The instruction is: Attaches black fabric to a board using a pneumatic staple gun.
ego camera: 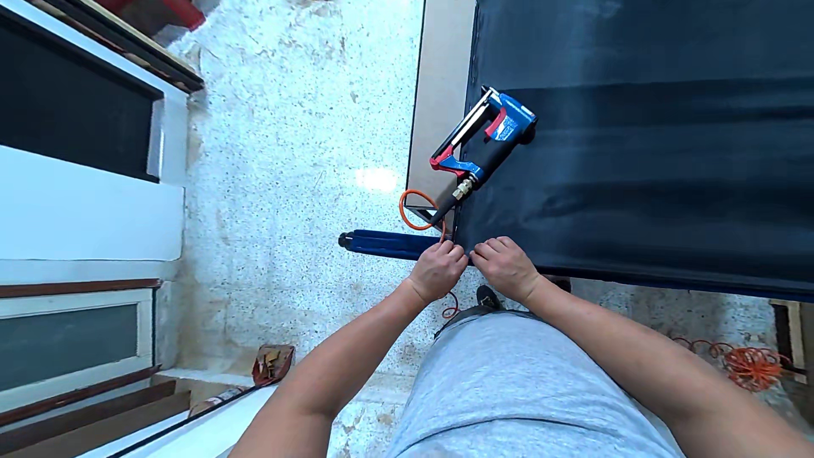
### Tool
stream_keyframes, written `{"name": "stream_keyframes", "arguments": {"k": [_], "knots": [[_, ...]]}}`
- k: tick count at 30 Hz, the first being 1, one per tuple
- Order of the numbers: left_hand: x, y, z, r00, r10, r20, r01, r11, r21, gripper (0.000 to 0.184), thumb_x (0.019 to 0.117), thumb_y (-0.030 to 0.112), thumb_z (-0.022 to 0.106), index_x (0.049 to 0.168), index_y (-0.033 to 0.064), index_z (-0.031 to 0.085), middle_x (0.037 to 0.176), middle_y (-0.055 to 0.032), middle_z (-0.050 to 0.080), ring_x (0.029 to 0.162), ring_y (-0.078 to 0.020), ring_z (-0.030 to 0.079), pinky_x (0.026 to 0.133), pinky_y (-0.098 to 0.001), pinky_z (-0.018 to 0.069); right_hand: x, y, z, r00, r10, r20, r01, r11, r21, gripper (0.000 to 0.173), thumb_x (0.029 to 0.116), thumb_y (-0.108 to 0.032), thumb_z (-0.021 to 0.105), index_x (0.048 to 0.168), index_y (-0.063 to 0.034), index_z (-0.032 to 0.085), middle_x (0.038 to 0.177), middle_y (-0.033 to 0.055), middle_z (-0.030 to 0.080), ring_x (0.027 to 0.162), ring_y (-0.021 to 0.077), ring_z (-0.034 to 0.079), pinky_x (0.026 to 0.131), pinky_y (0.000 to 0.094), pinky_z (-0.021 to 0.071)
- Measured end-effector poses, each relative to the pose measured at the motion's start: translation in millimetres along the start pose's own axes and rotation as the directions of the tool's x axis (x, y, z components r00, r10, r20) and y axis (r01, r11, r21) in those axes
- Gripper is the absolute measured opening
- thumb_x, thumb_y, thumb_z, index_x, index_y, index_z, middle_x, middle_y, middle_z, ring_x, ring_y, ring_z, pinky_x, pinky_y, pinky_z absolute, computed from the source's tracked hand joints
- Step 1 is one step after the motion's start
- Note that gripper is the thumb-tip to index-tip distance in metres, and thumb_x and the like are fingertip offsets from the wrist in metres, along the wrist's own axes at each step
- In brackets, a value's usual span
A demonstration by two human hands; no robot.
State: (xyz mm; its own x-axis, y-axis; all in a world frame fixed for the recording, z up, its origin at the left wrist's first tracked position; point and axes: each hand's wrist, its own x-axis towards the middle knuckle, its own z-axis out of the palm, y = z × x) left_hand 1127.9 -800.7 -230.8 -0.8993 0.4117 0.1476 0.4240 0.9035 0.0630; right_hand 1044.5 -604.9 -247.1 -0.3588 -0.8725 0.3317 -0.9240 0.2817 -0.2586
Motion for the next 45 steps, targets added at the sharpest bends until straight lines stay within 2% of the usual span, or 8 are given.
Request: {"name": "stream_keyframes", "arguments": {"k": [8, 18, 24, 29, 33, 37, 41, 45], "knots": [[-5.0, -19.8, -21.8, 0.983, -0.177, 0.05, 0.184, 0.935, -0.302, 0.02, 0.0957, 0.009, 0.064, 0.111, 0.0046, 0.076, 0.112, -0.0126, 0.073, 0.105, -0.028, 0.071, 0.09, -0.0431, 0.0605, -5.0, 1.5, 0.2, 1.0, 0.015, -0.002, -0.015, 1.0, -0.01, 0.024, 0.0974, -0.002, 0.054, 0.113, -0.0061, 0.073, 0.109, 0.0114, 0.072, 0.104, 0.0285, 0.069, 0.09, 0.0447, 0.055], [14.2, -35.6, -25.7, 0.968, -0.014, 0.249, 0.078, 0.966, -0.246, 0.017, 0.1, 0.012, 0.062, 0.102, 0.0057, 0.077, 0.107, -0.01, 0.072, 0.103, -0.0275, 0.07, 0.088, -0.0421, 0.0597, 9.0, 3.6, 2.7, 1.0, 0.002, 0.0, -0.002, 1.0, -0.02, 0.02, 0.0986, -0.005, 0.053, 0.101, -0.0047, 0.073, 0.1, 0.011, 0.072, 0.097, 0.0283, 0.069, 0.087, 0.044, 0.0555], [7.5, -19.5, -15.2, 0.996, 0.023, 0.092, -0.015, 0.996, -0.091, 0.015, 0.0961, 0.002, 0.058, 0.084, -0.0004, 0.067, 0.09, -0.0154, 0.066, 0.088, -0.0323, 0.068, 0.071, -0.0427, 0.0592, 10.9, 2.4, 3.8, 0.999, -0.013, -0.035, 0.013, 1.0, 0.004, 0.018, 0.0989, -0.003, 0.053, 0.094, -0.004, 0.07, 0.097, 0.0117, 0.071, 0.095, 0.0291, 0.069, 0.085, 0.0438, 0.0551], [2.4, -10.5, -4.0, 0.997, 0.05, 0.06, -0.049, 0.999, -0.014, 0.012, 0.0932, 0.001, 0.06, 0.083, -0.0002, 0.066, 0.086, -0.0148, 0.065, 0.086, -0.0323, 0.067, 0.07, -0.0425, 0.0576, 1.3, -2.5, 3.9, 0.999, -0.045, 0.01, 0.045, 0.999, -0.006, 0.024, 0.0975, 0.0, 0.053, 0.11, -0.0037, 0.073, 0.111, 0.0121, 0.071, 0.104, 0.0288, 0.068, 0.088, 0.044, 0.0545], [-5.1, -3.6, -4.2, 0.993, 0.02, 0.12, -0.018, 1.0, -0.012, 0.014, 0.0942, -0.001, 0.058, 0.085, -0.0017, 0.069, 0.094, -0.0154, 0.067, 0.094, -0.0322, 0.067, 0.076, -0.0434, 0.0582, -5.4, -0.8, 5.2, 0.993, -0.051, 0.102, 0.051, 0.999, 0.002, 0.031, 0.0968, 0.0, 0.052, 0.121, -0.0037, 0.071, 0.121, 0.012, 0.069, 0.112, 0.0292, 0.066, 0.091, 0.0456, 0.0532], [-20.8, -4.8, -8.0, 0.987, 0.016, 0.162, -0.007, 0.998, -0.056, 0.017, 0.0971, 0.0, 0.055, 0.093, -0.0018, 0.071, 0.115, -0.0159, 0.069, 0.113, -0.0318, 0.066, 0.098, -0.0442, 0.0559, -9.4, 10.8, 7.2, 0.99, -0.12, 0.081, 0.118, 0.993, 0.029, 0.036, 0.0964, -0.001, 0.054, 0.128, -0.0107, 0.07, 0.128, 0.0077, 0.068, 0.122, 0.0258, 0.061, 0.104, 0.0461, 0.0465], [0.3, -12.2, -25.0, 0.969, -0.062, 0.24, 0.105, 0.979, -0.174, 0.02, 0.0967, 0.017, 0.063, 0.089, 0.0023, 0.074, 0.117, -0.0141, 0.07, 0.115, -0.0303, 0.067, 0.099, -0.0464, 0.0556, -12.0, 17.2, 12.9, 0.991, -0.122, 0.059, 0.117, 0.99, 0.077, 0.039, 0.0947, -0.001, 0.056, 0.128, -0.0161, 0.07, 0.134, 0.0063, 0.066, 0.129, 0.0255, 0.058, 0.112, 0.0484, 0.0411], [92.7, -44.9, -49.9, 0.933, -0.284, 0.22, 0.31, 0.946, -0.097, 0.034, 0.0995, 0.03, 0.063, 0.121, 0.0052, 0.071, 0.135, -0.0184, 0.064, 0.127, -0.0361, 0.06, 0.106, -0.0536, 0.0492, -14.5, 22.7, 13.8, 0.993, -0.103, 0.065, 0.094, 0.987, 0.128, 0.04, 0.0966, -0.004, 0.055, 0.132, -0.0178, 0.068, 0.136, 0.005, 0.065, 0.132, 0.0254, 0.057, 0.116, 0.0496, 0.0383]]}}
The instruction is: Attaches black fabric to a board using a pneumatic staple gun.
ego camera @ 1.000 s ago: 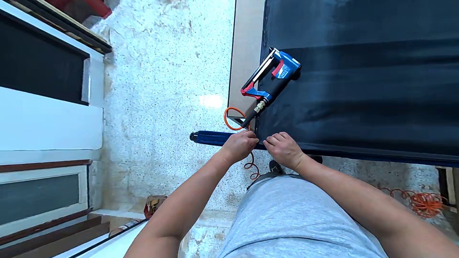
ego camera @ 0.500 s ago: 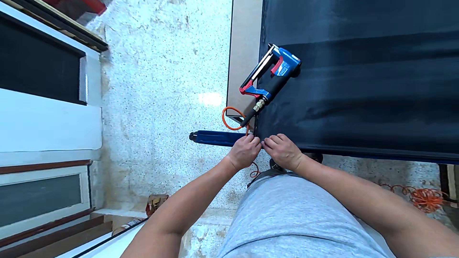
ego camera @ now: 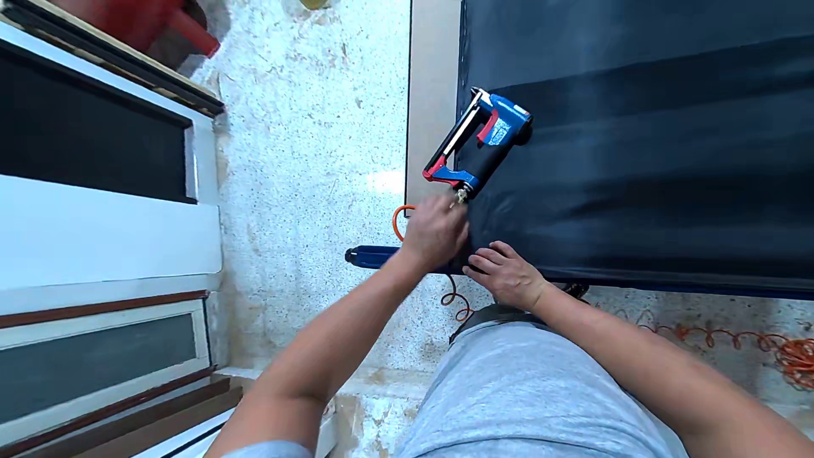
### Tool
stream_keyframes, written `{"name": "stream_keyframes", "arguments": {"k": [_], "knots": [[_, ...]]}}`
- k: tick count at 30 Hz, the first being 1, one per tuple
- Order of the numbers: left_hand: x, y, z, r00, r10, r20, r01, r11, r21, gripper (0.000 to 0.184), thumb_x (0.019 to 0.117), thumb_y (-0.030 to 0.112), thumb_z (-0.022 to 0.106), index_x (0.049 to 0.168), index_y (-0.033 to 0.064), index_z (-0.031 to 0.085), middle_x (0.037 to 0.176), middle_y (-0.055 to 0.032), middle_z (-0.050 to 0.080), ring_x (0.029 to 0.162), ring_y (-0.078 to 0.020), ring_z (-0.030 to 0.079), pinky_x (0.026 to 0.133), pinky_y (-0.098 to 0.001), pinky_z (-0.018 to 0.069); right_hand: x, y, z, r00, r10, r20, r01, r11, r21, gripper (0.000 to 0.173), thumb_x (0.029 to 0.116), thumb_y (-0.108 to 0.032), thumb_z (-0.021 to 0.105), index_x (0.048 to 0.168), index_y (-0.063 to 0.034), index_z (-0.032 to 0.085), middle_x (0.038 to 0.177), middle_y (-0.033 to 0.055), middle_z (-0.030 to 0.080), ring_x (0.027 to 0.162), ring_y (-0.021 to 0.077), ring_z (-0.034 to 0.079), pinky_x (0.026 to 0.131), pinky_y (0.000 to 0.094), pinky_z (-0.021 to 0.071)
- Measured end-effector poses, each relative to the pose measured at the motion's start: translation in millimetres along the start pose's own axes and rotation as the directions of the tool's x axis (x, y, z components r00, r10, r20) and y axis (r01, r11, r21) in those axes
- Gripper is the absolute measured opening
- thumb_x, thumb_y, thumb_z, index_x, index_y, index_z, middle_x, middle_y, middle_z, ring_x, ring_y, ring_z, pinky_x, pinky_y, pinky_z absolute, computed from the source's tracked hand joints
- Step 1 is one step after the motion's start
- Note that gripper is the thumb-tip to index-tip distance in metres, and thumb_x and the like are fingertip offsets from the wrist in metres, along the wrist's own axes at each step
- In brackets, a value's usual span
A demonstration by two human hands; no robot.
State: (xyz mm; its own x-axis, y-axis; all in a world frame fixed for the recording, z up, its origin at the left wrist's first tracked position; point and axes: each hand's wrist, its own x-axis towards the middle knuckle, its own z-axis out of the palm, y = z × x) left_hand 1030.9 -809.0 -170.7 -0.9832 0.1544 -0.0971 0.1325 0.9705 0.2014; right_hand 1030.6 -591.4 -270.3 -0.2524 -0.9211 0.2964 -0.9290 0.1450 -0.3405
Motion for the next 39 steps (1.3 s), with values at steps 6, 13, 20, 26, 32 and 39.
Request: {"name": "stream_keyframes", "arguments": {"k": [6, 13, 20, 26, 32, 39], "knots": [[146.7, -1.9, 9.2, 0.898, -0.385, 0.21, 0.382, 0.922, 0.06, 0.094, 0.0896, 0.057, 0.071, 0.158, 0.0047, 0.033, 0.139, -0.0237, 0.058, 0.128, -0.0426, 0.057, 0.101, -0.061, 0.0501, 0.4, 0.1, 0.8, 0.999, 0.006, 0.041, -0.009, 0.998, 0.063, 0.041, 0.0955, -0.002, 0.057, 0.133, -0.0149, 0.067, 0.134, 0.0044, 0.066, 0.131, 0.0247, 0.057, 0.117, 0.049, 0.0368], [143.7, 11.2, -26.2, 0.763, -0.583, 0.279, 0.635, 0.756, -0.155, 0.08, 0.0802, 0.027, 0.075, 0.152, 0.0154, 0.043, 0.12, -0.0193, 0.069, 0.112, -0.0391, 0.067, 0.091, -0.0666, 0.0533, 1.8, 3.7, -1.1, 0.996, 0.002, 0.085, -0.011, 0.995, 0.103, 0.037, 0.0976, -0.006, 0.057, 0.134, -0.0109, 0.065, 0.134, 0.0061, 0.064, 0.132, 0.0254, 0.055, 0.118, 0.0495, 0.0357], [-99.9, 58.2, -60.0, 0.628, -0.716, 0.304, 0.721, 0.389, -0.574, 0.029, 0.0968, 0.032, 0.064, 0.11, 0.0059, 0.068, 0.076, -0.0075, 0.073, 0.064, -0.0216, 0.071, 0.062, -0.0464, 0.062, 2.3, 7.6, -1.5, 0.996, -0.035, 0.084, 0.028, 0.996, 0.079, 0.037, 0.0966, -0.003, 0.056, 0.132, -0.0095, 0.066, 0.135, 0.0067, 0.064, 0.131, 0.0269, 0.055, 0.117, 0.0515, 0.0357], [-144.2, 96.3, -2.0, 0.469, -0.827, 0.311, 0.803, 0.252, -0.54, 0.021, 0.094, 0.029, 0.068, 0.1, 0.0088, 0.07, 0.07, -0.0052, 0.069, 0.058, -0.0187, 0.067, 0.057, -0.0428, 0.0586, 0.8, 6.1, -0.7, 0.998, -0.029, 0.06, 0.026, 0.998, 0.058, 0.037, 0.0973, -0.002, 0.055, 0.131, -0.0098, 0.066, 0.132, 0.0071, 0.065, 0.129, 0.0266, 0.057, 0.114, 0.0508, 0.0386], [-133.0, 105.1, 3.8, 0.396, -0.848, 0.352, 0.851, 0.195, -0.488, 0.02, 0.0979, 0.029, 0.068, 0.104, 0.0106, 0.072, 0.069, -0.0056, 0.069, 0.057, -0.0184, 0.066, 0.058, -0.0429, 0.0585, 1.7, 7.3, -0.5, 0.998, -0.019, 0.064, 0.015, 0.998, 0.057, 0.038, 0.0978, -0.003, 0.054, 0.132, -0.0119, 0.067, 0.132, 0.0069, 0.065, 0.129, 0.0266, 0.057, 0.114, 0.0501, 0.0378], [-126.4, 95.3, -16.8, 0.324, -0.818, 0.475, 0.925, 0.168, -0.341, 0.025, 0.0988, 0.037, 0.067, 0.101, 0.0116, 0.07, 0.072, -0.0074, 0.069, 0.06, -0.0217, 0.068, 0.059, -0.047, 0.0591, 2.5, 3.0, -0.5, 0.998, -0.03, 0.054, 0.028, 0.998, 0.049, 0.037, 0.0984, -0.002, 0.053, 0.132, -0.0115, 0.067, 0.132, 0.0076, 0.065, 0.128, 0.0276, 0.058, 0.114, 0.0511, 0.0378]]}}
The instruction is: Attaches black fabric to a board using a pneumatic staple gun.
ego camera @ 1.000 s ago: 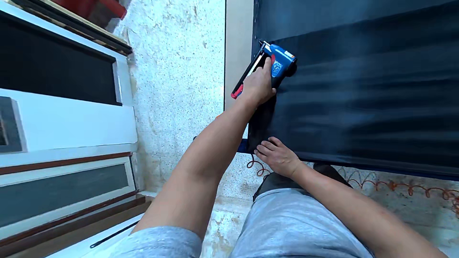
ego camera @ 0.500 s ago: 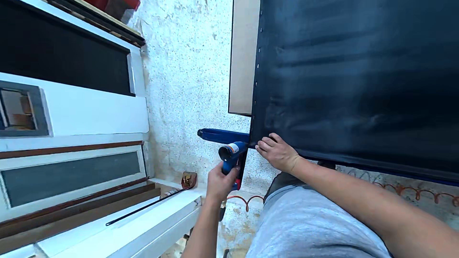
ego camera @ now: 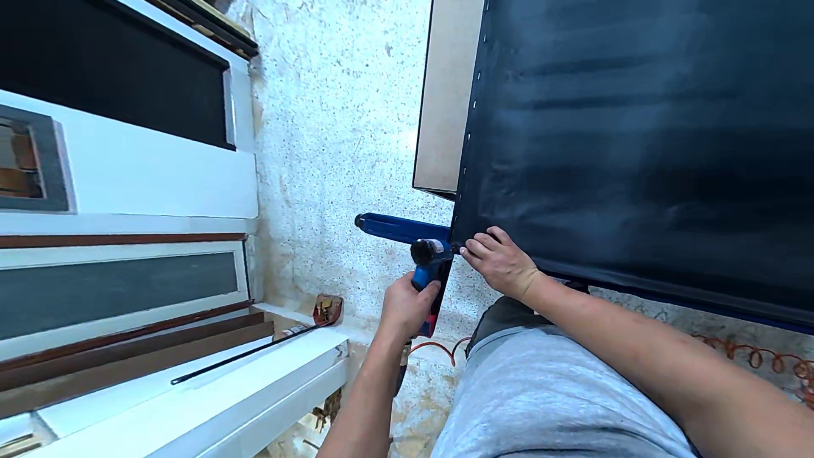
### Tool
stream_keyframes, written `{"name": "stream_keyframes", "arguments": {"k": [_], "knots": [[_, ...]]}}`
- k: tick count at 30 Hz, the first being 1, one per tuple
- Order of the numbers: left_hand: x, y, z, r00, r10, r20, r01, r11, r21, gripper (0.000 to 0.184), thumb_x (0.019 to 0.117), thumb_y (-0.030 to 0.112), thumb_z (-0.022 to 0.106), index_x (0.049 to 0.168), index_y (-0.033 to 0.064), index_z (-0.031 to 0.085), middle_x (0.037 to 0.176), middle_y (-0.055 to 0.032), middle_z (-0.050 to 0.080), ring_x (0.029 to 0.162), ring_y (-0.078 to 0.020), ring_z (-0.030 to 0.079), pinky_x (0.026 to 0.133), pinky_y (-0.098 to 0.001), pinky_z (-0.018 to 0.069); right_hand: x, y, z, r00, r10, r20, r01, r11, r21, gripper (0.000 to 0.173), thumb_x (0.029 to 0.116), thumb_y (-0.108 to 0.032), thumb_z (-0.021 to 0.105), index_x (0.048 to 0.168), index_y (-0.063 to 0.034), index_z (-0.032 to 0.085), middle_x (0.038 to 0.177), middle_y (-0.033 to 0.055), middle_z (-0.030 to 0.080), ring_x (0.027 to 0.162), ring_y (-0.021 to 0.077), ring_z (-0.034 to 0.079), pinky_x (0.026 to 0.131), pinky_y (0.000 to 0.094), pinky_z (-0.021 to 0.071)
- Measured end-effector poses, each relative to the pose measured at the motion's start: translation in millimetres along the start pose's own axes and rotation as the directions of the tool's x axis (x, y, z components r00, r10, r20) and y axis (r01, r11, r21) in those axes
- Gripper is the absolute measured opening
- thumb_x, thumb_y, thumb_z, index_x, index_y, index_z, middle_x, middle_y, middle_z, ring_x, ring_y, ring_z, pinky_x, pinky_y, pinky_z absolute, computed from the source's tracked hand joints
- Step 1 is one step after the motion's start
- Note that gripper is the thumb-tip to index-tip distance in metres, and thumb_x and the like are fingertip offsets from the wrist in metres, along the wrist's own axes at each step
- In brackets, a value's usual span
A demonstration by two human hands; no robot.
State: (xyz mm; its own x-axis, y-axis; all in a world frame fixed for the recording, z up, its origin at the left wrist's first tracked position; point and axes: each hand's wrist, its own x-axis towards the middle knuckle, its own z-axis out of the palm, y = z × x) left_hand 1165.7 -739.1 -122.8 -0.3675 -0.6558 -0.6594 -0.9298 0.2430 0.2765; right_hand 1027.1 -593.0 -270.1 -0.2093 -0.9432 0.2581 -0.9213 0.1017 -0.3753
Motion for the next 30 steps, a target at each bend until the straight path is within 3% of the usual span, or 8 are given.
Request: {"name": "stream_keyframes", "arguments": {"k": [5, 9, 12, 17, 21, 24, 27, 30], "knots": [[-19.0, -43.4, -9.1, 1.0, -0.016, -0.007, 0.013, 0.928, -0.374, 0.031, 0.0999, 0.03, 0.066, 0.101, -0.0007, 0.068, 0.069, -0.0124, 0.066, 0.054, -0.0248, 0.064, 0.055, -0.0435, 0.0588, -47.1, 6.7, -51.4, 0.984, 0.149, -0.099, -0.134, 0.98, 0.145, 0.033, 0.0997, -0.004, 0.056, 0.128, -0.0109, 0.07, 0.127, 0.0096, 0.069, 0.122, 0.0284, 0.064, 0.112, 0.0519, 0.044], [-13.8, -60.7, 3.5, 0.998, -0.047, 0.05, 0.063, 0.921, -0.384, 0.028, 0.1006, 0.026, 0.066, 0.103, -0.0022, 0.066, 0.069, -0.0112, 0.065, 0.054, -0.0227, 0.063, 0.055, -0.0409, 0.0585, -158.5, 39.1, -115.8, 0.93, 0.358, -0.082, -0.357, 0.934, 0.029, 0.032, 0.1034, -0.023, 0.058, 0.132, -0.0128, 0.068, 0.127, 0.0108, 0.069, 0.122, 0.0289, 0.063, 0.107, 0.05, 0.0477], [-23.3, -59.5, 25.0, 0.998, -0.047, 0.045, 0.061, 0.919, -0.39, 0.027, 0.0998, 0.025, 0.067, 0.104, -0.0017, 0.066, 0.067, -0.0104, 0.065, 0.053, -0.0222, 0.063, 0.053, -0.04, 0.0587, -247.6, 62.9, -162.2, 0.903, 0.425, -0.053, -0.429, 0.897, -0.105, 0.034, 0.1036, -0.029, 0.058, 0.131, -0.013, 0.07, 0.126, 0.0116, 0.069, 0.121, 0.0298, 0.063, 0.108, 0.0496, 0.0471], [-70.9, -42.5, 75.8, 0.998, -0.043, -0.048, 0.011, 0.851, -0.525, 0.027, 0.0989, 0.025, 0.066, 0.103, -0.001, 0.065, 0.067, -0.0091, 0.065, 0.052, -0.0207, 0.063, 0.052, -0.0385, 0.059, -327.5, 96.6, -204.0, 0.922, 0.387, -0.035, -0.386, 0.903, -0.19, 0.03, 0.1028, -0.028, 0.058, 0.124, -0.0129, 0.074, 0.12, 0.0113, 0.071, 0.115, 0.0307, 0.066, 0.1, 0.0494, 0.0517], [-122.6, -10.3, 135.2, 0.991, -0.11, -0.078, 0.045, 0.816, -0.576, 0.027, 0.1003, 0.025, 0.065, 0.106, -0.0012, 0.064, 0.068, -0.0084, 0.065, 0.053, -0.0195, 0.063, 0.052, -0.0374, 0.0586, -359.1, 121.4, -207.7, 0.962, 0.268, -0.059, -0.274, 0.947, -0.168, 0.026, 0.1021, -0.026, 0.059, 0.117, -0.0135, 0.076, 0.11, 0.0084, 0.073, 0.107, 0.0275, 0.068, 0.096, 0.046, 0.0534], [-153.9, 17.2, 181.0, 0.992, -0.108, -0.072, 0.042, 0.794, -0.606, 0.025, 0.1008, 0.022, 0.063, 0.104, -0.0025, 0.064, 0.067, -0.0093, 0.066, 0.052, -0.0196, 0.064, 0.052, -0.0368, 0.0595, -368.0, 132.7, -204.8, 0.979, 0.159, -0.131, -0.176, 0.976, -0.129, 0.021, 0.0998, -0.016, 0.06, 0.111, -0.01, 0.077, 0.102, 0.0087, 0.073, 0.1, 0.0271, 0.069, 0.092, 0.0447, 0.0552], [-190.1, 42.4, 219.8, 0.995, -0.093, -0.041, 0.051, 0.803, -0.594, 0.026, 0.0989, 0.023, 0.064, 0.104, -0.0023, 0.066, 0.069, -0.011, 0.066, 0.055, -0.022, 0.065, 0.055, -0.0391, 0.0596, -369.0, 137.8, -205.1, 0.987, 0.098, -0.129, -0.11, 0.99, -0.09, 0.019, 0.0992, -0.01, 0.059, 0.108, -0.0086, 0.076, 0.104, 0.0088, 0.073, 0.101, 0.0274, 0.069, 0.093, 0.0445, 0.0544], [-221.7, 69.4, 248.4, 0.999, -0.05, -0.009, 0.037, 0.837, -0.546, 0.031, 0.0936, 0.031, 0.066, 0.1, 0.0004, 0.067, 0.066, -0.0102, 0.066, 0.054, -0.0228, 0.065, 0.054, -0.0403, 0.0591, -368.4, 142.0, -206.1, 0.992, 0.067, -0.106, -0.075, 0.994, -0.074, 0.025, 0.0987, -0.004, 0.057, 0.115, -0.0095, 0.075, 0.112, 0.0093, 0.072, 0.106, 0.0279, 0.067, 0.094, 0.045, 0.0525]]}}
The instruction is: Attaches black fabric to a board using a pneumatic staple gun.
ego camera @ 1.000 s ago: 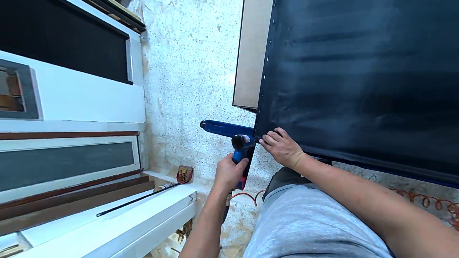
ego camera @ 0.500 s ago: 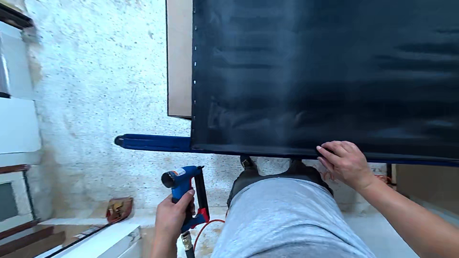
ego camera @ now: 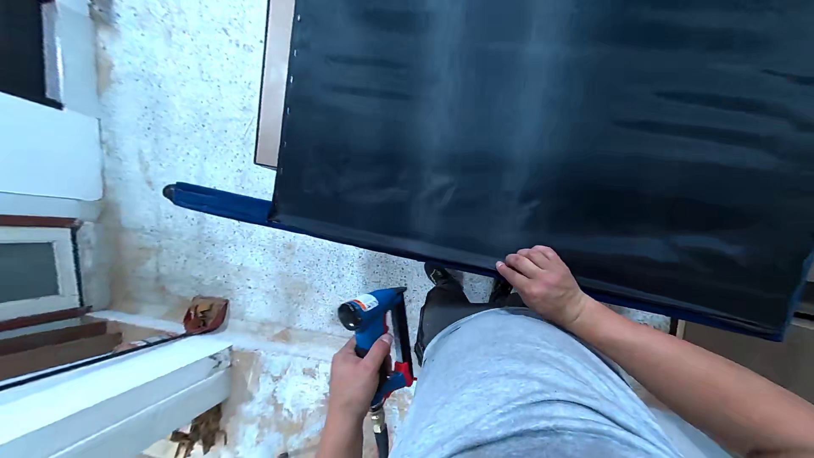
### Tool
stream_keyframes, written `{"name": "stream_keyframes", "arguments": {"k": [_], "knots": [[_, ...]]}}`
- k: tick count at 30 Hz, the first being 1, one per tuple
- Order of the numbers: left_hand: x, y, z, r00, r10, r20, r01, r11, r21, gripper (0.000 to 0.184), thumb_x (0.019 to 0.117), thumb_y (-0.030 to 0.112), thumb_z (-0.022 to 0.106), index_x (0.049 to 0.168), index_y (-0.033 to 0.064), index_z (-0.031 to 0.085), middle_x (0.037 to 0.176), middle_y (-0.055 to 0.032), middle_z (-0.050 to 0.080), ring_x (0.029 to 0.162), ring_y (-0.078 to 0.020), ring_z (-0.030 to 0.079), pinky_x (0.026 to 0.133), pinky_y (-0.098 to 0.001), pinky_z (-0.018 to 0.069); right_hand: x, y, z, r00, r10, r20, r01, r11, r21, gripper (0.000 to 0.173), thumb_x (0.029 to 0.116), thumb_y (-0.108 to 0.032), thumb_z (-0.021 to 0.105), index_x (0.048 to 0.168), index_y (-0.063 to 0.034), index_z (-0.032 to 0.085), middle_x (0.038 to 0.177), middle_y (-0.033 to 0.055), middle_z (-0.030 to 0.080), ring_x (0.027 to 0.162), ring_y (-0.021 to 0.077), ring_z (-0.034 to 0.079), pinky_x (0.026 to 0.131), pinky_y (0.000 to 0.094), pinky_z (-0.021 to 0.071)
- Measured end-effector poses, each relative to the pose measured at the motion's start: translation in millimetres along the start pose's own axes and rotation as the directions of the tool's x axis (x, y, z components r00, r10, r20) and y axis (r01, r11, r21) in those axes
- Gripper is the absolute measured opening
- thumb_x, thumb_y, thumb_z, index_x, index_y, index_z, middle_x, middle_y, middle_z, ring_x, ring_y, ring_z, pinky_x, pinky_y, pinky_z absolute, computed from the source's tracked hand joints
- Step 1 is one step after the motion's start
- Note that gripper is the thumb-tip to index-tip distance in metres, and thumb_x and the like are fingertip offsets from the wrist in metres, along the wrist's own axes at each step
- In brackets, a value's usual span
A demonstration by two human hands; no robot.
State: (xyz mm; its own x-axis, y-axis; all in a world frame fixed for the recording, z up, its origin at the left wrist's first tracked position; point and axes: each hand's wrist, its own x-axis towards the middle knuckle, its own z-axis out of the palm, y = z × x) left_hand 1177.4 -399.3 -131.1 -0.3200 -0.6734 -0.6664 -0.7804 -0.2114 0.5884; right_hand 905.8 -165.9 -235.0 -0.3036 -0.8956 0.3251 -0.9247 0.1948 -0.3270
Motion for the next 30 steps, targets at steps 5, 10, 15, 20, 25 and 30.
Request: {"name": "stream_keyframes", "arguments": {"k": [5, 10, 15, 20, 25, 30], "knots": [[-33.1, 9.1, 55.4, 0.985, 0.162, 0.056, -0.168, 0.973, 0.16, 0.028, 0.0894, 0.037, 0.069, 0.099, 0.0103, 0.072, 0.068, -0.0017, 0.069, 0.057, -0.0161, 0.067, 0.055, -0.0393, 0.0598, -12.9, 12.5, 3.9, 0.995, -0.092, 0.045, 0.09, 0.995, 0.049, 0.031, 0.1003, -0.008, 0.053, 0.126, -0.0112, 0.071, 0.127, 0.0087, 0.068, 0.119, 0.0265, 0.062, 0.103, 0.0449, 0.0472], [-36.3, 14.4, 97.5, 0.923, 0.373, 0.09, -0.382, 0.872, 0.305, 0.023, 0.0875, 0.037, 0.07, 0.099, 0.0176, 0.073, 0.073, 0.0058, 0.07, 0.064, -0.0068, 0.068, 0.059, -0.0356, 0.0597, -13.8, 13.3, 4.0, 0.991, -0.133, 0.034, 0.13, 0.989, 0.065, 0.03, 0.101, -0.018, 0.055, 0.125, -0.0144, 0.072, 0.129, 0.0074, 0.068, 0.123, 0.0251, 0.061, 0.108, 0.0445, 0.045], [-36.2, 13.4, 118.5, 0.87, 0.492, 0.036, -0.474, 0.814, 0.336, 0.026, 0.0872, 0.039, 0.069, 0.098, 0.0163, 0.073, 0.073, 0.0066, 0.07, 0.064, -0.0049, 0.067, 0.059, -0.0331, 0.0592, -14.1, 14.4, 4.3, 0.991, -0.13, 0.04, 0.128, 0.99, 0.06, 0.031, 0.1008, -0.014, 0.055, 0.127, -0.0156, 0.072, 0.127, 0.0083, 0.068, 0.121, 0.0262, 0.061, 0.107, 0.0454, 0.0452], [-32.7, 22.4, 128.1, 0.911, 0.41, 0.034, -0.399, 0.86, 0.317, 0.021, 0.0908, 0.037, 0.068, 0.1, 0.0186, 0.072, 0.071, 0.0064, 0.069, 0.061, -0.0063, 0.067, 0.058, -0.0351, 0.0599, -16.4, 15.0, 6.1, 0.991, -0.131, 0.037, 0.128, 0.99, 0.059, 0.031, 0.1011, -0.014, 0.055, 0.127, -0.017, 0.071, 0.126, 0.0069, 0.068, 0.122, 0.0251, 0.061, 0.108, 0.0446, 0.0443], [-36.5, 30.7, 135.4, 0.924, 0.383, 0.016, -0.355, 0.837, 0.417, 0.021, 0.0894, 0.035, 0.067, 0.097, 0.0162, 0.072, 0.069, 0.0036, 0.069, 0.061, -0.0093, 0.067, 0.058, -0.0375, 0.0585, -17.0, 15.1, 7.3, 0.992, -0.123, 0.028, 0.121, 0.991, 0.064, 0.03, 0.1009, -0.014, 0.055, 0.126, -0.0172, 0.072, 0.126, 0.0063, 0.069, 0.122, 0.0244, 0.061, 0.108, 0.0437, 0.0444], [-42.7, 48.2, 126.2, 0.978, 0.206, 0.022, -0.196, 0.89, 0.412, 0.026, 0.0914, 0.04, 0.068, 0.1, 0.0157, 0.072, 0.071, 0.0005, 0.068, 0.064, -0.0149, 0.067, 0.062, -0.0442, 0.0582, -13.5, 16.0, 8.1, 0.991, -0.134, 0.009, 0.133, 0.989, 0.067, 0.029, 0.101, -0.015, 0.055, 0.124, -0.0173, 0.073, 0.123, 0.006, 0.069, 0.121, 0.024, 0.061, 0.108, 0.0444, 0.0445]]}}
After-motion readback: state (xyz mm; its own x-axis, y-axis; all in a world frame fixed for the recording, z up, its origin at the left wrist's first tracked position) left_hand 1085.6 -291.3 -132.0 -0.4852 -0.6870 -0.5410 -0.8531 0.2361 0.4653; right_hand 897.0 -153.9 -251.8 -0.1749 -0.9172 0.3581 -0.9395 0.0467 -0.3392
